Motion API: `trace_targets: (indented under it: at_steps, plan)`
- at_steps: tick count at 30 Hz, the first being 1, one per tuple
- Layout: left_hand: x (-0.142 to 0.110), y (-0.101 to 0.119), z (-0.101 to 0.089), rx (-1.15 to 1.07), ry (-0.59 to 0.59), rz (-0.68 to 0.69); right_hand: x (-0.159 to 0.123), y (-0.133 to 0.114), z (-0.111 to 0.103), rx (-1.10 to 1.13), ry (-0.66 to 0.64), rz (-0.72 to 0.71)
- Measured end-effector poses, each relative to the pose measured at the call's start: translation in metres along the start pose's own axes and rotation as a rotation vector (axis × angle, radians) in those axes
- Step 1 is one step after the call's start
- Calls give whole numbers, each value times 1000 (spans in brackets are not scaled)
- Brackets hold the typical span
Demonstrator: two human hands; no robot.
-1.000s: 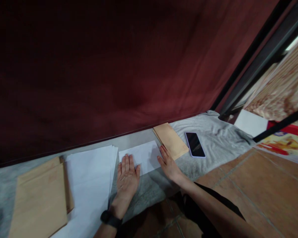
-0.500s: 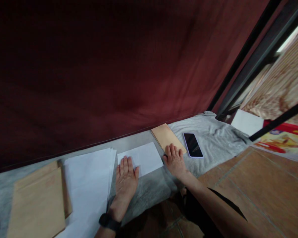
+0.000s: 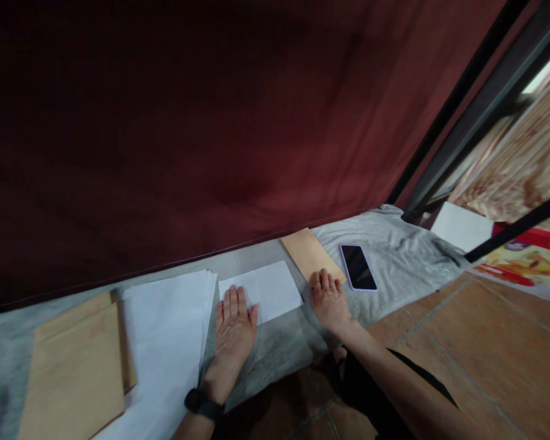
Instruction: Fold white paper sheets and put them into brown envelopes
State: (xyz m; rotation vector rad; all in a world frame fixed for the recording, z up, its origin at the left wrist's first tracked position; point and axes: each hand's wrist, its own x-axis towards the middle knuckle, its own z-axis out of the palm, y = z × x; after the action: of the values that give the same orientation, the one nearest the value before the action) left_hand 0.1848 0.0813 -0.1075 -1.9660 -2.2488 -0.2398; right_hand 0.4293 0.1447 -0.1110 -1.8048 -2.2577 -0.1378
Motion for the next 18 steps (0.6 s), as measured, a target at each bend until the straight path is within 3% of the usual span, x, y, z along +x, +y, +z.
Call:
trace_targets:
  at_steps: [4,9,13,18]
  plan:
    - [-1,0,1,-4,15,-8,4,-6,-4,140,33,-29]
    - [-1,1,-5,1,-13,15,7,-39,-13,312,-6,-276]
    - [0,2,-9,14,-33,17,0,-65,-8,342,-23,-435]
    - [0,0,-7,-11,-34,12,-5,-76,4,279,30,-396]
